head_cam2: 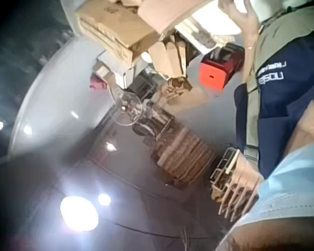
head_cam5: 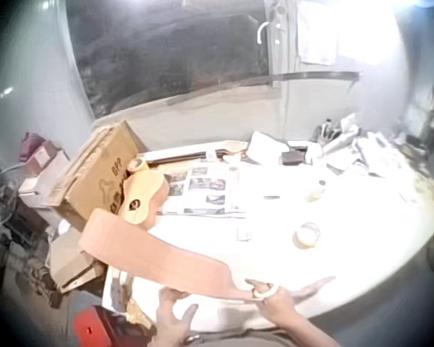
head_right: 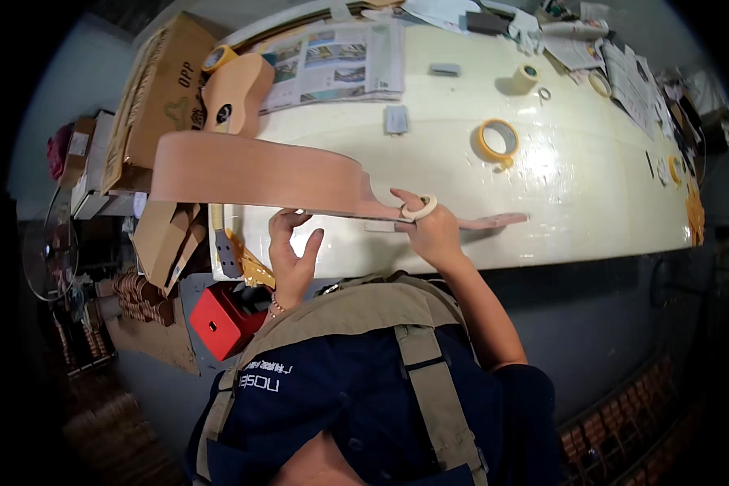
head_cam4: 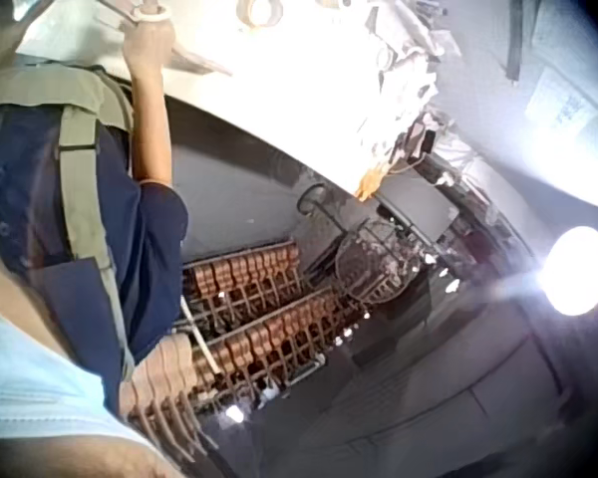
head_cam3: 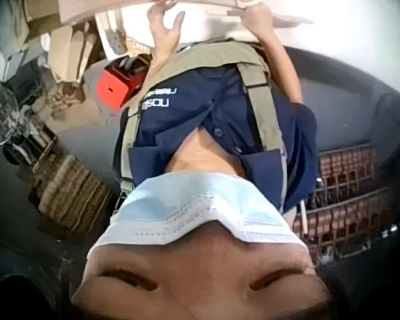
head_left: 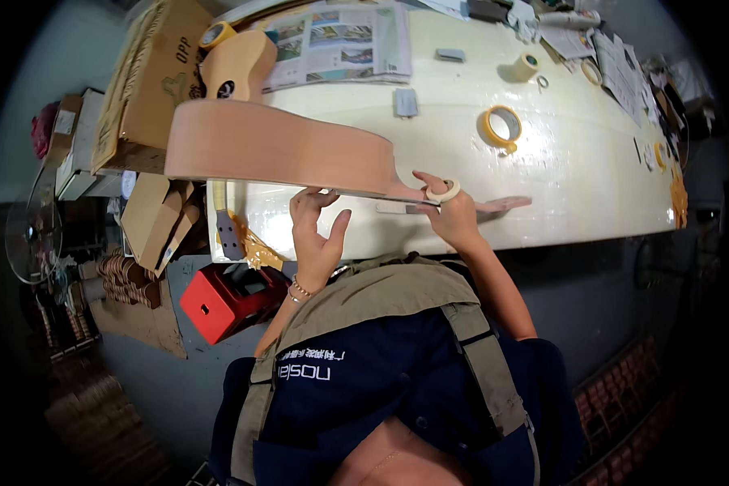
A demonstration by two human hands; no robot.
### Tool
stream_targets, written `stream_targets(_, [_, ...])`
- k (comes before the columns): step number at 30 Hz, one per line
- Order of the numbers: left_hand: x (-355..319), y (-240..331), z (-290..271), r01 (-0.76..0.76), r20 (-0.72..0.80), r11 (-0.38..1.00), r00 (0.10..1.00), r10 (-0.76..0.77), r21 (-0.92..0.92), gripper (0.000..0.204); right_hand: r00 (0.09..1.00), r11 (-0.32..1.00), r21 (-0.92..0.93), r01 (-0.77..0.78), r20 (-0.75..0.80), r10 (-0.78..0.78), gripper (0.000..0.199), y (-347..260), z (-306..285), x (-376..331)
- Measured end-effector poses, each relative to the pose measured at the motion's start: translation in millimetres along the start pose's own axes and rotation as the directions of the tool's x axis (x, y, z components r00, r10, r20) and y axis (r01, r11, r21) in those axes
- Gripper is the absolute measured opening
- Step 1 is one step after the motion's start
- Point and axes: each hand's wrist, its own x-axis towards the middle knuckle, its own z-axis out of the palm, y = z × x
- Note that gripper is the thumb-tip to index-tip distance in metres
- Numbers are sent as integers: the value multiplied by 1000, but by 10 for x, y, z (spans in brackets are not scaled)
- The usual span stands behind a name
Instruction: The person applies adhesive tape to the neck of a ukulele, wipes it with a cloth, and places it on a storage rack before retrieving another and repeating the process.
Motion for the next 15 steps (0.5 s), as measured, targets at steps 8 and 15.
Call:
stream_targets(8, [-293, -832, 601, 318, 245, 906, 936, -253, -280, 29, 997, 974, -225, 1, 81, 18, 49, 630, 45, -93])
stream_targets(15, [-153, -816, 569, 366, 285, 873, 917, -279, -323, 27, 903, 914, 378, 146, -428, 33, 81, 242, 228, -22])
